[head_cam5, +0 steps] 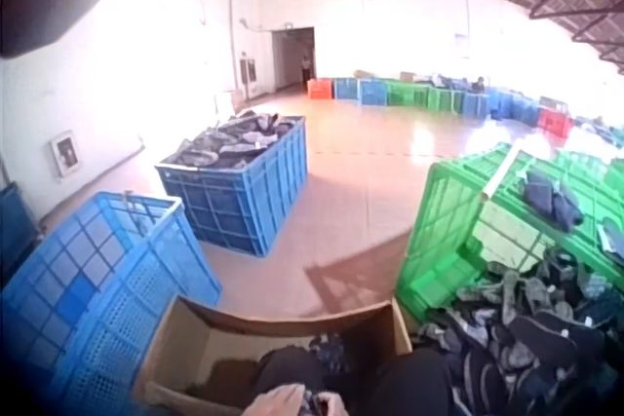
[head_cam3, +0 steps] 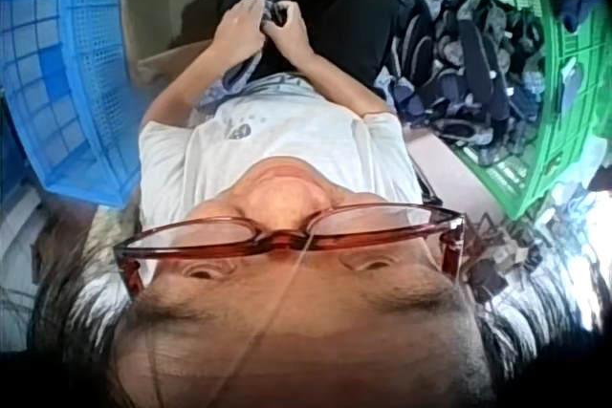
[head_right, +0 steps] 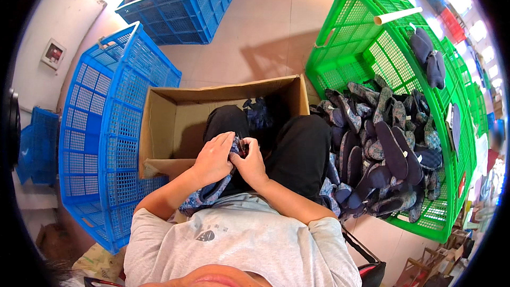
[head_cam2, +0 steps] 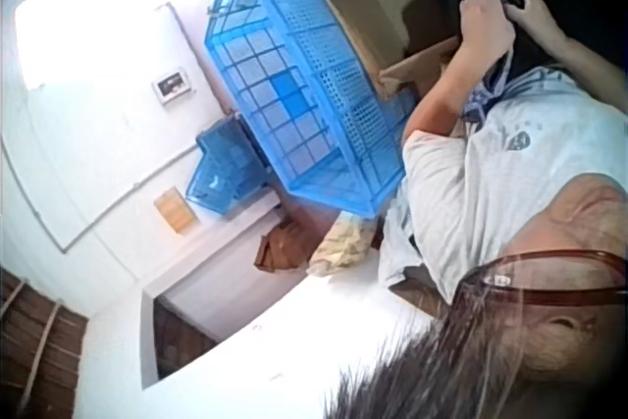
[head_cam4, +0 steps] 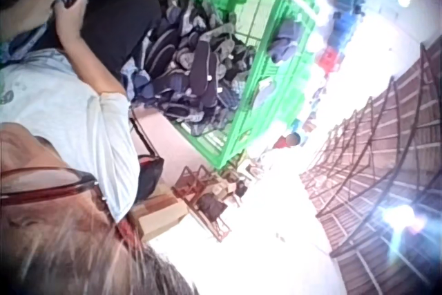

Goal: The person sits on the floor and uses a small blade to trim loose threads and fabric edges from the sides of floral-patterned slippers. They pick up slippers from a green crate, trim them, and place the finished items into a blue crate.

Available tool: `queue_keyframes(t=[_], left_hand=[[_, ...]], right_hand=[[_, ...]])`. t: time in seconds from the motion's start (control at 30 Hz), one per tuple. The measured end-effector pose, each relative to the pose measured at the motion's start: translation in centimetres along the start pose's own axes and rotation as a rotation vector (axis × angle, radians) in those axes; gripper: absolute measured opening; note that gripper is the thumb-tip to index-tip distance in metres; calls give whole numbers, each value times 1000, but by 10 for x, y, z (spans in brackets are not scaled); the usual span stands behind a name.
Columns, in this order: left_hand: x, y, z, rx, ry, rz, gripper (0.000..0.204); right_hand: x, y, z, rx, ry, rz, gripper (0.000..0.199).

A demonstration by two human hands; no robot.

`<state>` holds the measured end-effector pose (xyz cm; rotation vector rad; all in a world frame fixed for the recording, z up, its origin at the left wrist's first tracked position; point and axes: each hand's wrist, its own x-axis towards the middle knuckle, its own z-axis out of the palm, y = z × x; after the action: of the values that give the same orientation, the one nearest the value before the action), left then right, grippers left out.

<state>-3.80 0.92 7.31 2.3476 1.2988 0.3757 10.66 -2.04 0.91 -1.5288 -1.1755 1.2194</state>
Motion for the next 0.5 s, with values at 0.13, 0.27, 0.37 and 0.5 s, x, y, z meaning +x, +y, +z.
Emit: queue_keyframes(t=[0.13,0.27,0.37,0.5], left_hand=[[-3,7,-3,61,14,-23,66],[-7,10,-7,180,51,-9,54],[-4,4,-4,180,83,11,40],[7,4,-5,20,259,29,36]], right_hand=[[-3,-5,-2,-92,-11,6,52],[2,9,-10,-91,-48,-5,54],[-2,11,-14,-115,-62,-28,56],[-3,1,-9,-215,15,-119,62]])
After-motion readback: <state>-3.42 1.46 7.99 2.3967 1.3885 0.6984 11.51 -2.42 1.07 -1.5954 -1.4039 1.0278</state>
